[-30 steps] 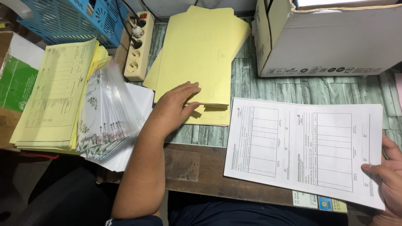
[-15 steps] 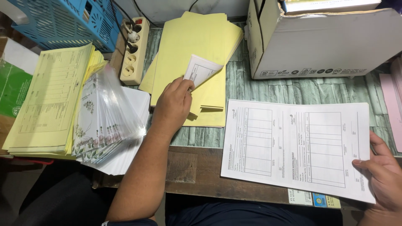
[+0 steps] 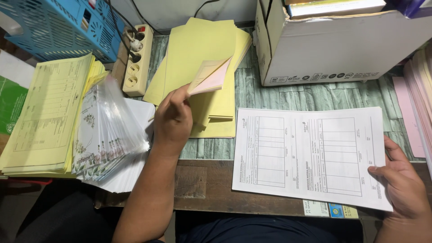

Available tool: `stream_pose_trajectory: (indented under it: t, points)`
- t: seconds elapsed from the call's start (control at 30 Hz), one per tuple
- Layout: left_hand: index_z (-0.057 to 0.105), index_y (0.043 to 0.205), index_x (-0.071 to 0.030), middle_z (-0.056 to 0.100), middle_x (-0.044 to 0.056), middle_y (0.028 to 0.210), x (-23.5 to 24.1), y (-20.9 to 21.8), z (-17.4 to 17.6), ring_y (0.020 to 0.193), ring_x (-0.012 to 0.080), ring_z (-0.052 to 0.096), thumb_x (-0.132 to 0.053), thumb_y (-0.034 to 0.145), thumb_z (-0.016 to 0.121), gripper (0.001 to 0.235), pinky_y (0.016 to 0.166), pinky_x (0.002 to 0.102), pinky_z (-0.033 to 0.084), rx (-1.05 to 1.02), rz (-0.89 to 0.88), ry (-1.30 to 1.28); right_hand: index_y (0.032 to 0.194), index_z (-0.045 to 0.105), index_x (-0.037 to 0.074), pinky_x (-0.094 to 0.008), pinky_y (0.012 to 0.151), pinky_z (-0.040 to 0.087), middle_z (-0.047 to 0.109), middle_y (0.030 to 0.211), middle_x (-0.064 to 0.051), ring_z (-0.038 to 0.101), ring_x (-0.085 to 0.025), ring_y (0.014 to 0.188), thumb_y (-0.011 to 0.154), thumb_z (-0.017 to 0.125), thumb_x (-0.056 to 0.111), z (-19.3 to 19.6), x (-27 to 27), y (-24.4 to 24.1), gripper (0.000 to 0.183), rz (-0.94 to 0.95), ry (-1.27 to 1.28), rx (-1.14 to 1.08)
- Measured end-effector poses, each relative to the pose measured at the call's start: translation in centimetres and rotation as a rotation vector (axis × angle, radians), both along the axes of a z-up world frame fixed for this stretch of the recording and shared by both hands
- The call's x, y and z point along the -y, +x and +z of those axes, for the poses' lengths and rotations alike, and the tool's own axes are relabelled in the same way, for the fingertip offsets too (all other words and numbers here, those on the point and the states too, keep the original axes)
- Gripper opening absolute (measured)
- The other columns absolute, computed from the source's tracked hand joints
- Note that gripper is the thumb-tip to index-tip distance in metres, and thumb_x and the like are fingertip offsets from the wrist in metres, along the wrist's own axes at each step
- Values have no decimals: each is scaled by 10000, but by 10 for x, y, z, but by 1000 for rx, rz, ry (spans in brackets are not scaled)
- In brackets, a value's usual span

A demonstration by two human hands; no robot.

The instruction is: Flipping through and inspecting a large stack of printed forms at a workstation.

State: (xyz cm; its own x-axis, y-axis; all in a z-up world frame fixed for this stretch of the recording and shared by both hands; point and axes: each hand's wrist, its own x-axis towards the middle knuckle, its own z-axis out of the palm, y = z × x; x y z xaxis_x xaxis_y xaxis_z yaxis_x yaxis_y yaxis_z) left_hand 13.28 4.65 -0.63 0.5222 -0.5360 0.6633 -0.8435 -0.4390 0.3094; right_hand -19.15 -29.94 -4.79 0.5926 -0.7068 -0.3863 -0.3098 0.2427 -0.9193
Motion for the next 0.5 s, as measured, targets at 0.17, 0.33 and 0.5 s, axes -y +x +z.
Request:
stream_pose_trajectory:
  t: [0.17, 0.33, 0.5]
  points:
    - [471, 1376, -30, 741, 180, 1222, -9, -18, 28, 1094, 368, 736, 236, 847, 491, 593, 795, 460, 624, 96, 104, 154, 1630, 321, 91, -375, 999, 393, 476, 1537, -139, 485, -266, 1304, 850, 365, -198, -17, 9, -7, 833, 4, 18, 73]
    - [613, 1351, -6, 732, 168, 1262, -12, -49, 78, 1098, 344, 731, 300, 772, 485, 667, 910, 420, 630, 127, -80, 189, 1632, 335, 117, -315, 957, 391, 496, 1519, -94, 490, -204, 1290, 852, 393, -169, -27, 14, -10, 833, -8, 3, 40]
    - [618, 1149, -50, 745, 176, 1220, -18, -79, 114, 967, 334, 757, 82, 1037, 543, 189, 769, 395, 592, 102, -232, 132, 1615, 334, 106, -343, 990, 388, 493, 1519, -117, 492, -228, 1290, 835, 382, -162, -22, 10, -7, 825, -11, 49, 98]
